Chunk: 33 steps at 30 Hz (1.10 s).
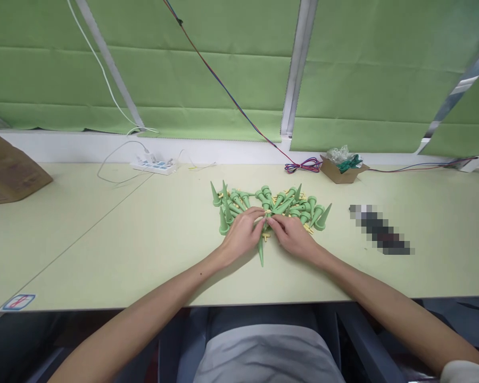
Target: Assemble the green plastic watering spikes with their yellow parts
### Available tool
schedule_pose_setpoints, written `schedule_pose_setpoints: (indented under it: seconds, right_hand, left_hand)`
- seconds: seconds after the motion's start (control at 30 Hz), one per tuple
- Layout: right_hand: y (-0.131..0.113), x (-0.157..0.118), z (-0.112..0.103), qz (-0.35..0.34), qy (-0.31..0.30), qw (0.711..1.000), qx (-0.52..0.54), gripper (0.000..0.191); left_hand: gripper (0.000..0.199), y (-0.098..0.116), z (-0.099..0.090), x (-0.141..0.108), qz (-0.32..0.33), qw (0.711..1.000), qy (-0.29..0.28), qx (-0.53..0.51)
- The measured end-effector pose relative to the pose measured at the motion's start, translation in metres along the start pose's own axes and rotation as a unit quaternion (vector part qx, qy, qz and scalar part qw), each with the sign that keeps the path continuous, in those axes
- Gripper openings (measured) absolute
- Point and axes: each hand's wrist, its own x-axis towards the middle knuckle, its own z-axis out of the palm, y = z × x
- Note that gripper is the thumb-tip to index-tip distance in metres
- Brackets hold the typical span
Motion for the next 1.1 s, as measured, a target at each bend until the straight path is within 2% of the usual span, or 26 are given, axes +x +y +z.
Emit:
schedule_pose_setpoints:
  seconds: [0.2,0.4,0.87,1.1]
  right_hand:
    - [-0.0033,0.0003,-0.0015,0.018,0.022,0.999,0.041,0.044]
    - [-0.0036,-0.0005,-0.0017,0.021,0.026,0.998,0.055,0.046]
    - [-0.0072,-0.0029,-0.0016,0.022,-0.022,0.993,0.116,0.034]
    - [-0.0066,-0.0033,-0.0018,0.021,-0.027,0.992,0.118,0.030]
  left_hand:
    - [0.034,0.0076,-0.0055,0.0010,0.032,0.998,0.005,-0.060]
    - [0.031,0.0040,-0.0039,0.0019,0.048,0.995,0.024,-0.081]
    - [0.024,-0.0001,-0.0012,0.0019,-0.081,0.986,0.023,-0.144]
    - [0.020,0.0006,-0.0017,0.0040,-0.099,0.975,0.024,-0.198]
